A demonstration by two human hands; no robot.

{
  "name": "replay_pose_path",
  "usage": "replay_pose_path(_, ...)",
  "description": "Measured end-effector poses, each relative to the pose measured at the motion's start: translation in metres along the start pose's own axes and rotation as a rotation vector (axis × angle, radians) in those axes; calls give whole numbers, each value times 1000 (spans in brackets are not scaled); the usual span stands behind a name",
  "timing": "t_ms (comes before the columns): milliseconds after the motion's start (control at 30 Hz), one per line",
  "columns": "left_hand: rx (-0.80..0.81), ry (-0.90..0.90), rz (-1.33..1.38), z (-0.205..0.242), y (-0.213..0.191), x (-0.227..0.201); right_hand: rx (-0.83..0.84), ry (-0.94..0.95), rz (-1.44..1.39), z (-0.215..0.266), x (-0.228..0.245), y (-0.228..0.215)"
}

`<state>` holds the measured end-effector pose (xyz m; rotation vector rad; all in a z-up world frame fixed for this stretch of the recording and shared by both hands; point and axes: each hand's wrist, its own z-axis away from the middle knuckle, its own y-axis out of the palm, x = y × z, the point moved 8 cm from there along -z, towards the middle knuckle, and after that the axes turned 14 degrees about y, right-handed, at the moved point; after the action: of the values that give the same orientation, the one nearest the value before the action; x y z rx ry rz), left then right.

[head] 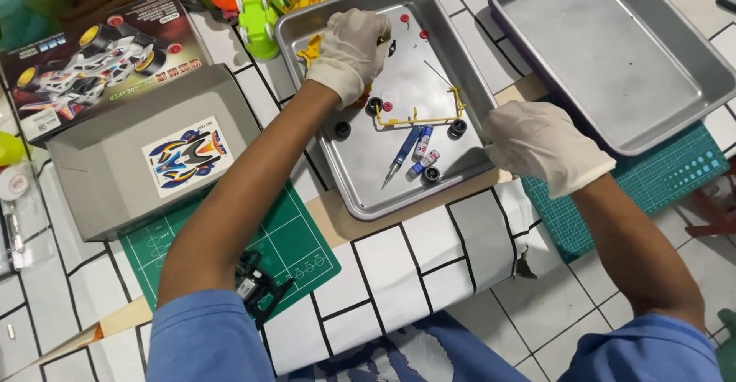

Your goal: The person assembles a model car chassis on a green cutting mat. They insert a battery into the chassis, secure it with a screwdriver, and attach various plastic components including a yellow frame and black parts.

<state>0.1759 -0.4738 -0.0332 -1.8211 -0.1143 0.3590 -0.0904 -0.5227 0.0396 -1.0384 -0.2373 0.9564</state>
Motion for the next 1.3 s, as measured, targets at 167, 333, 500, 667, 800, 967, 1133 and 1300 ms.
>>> replay_pose_path(167,-67,65,362,47,-54,-67,-137,-122,-10,-3,3,-13)
replay_pose_path(333,57,245,47,64,-14,-75,-243,-212,-502,5,-21,-21)
replay_pose_path(500,147,301,-160,46,-20,-117,-385,-309,-785,16,-32,-24)
replay_pose_path(667,195,395,73,37,21,-177,-205,61,-891,18,-64,3)
replay_pose_path(800,56,408,133,32,37,-182,-405,-7,-867,35,-76,32)
replay_pose_path(967,-103,113,313,40,29,-164,-432,-150,-1592,64,-63,65)
replay_pose_path(1133,-52,-136,889,98,-52,-165,-486,-343,-1692,109,-17,69)
replay_pose_path(1300,-175,-236,1450,214,-135,-178,-505,-596,-1721,137,33,87)
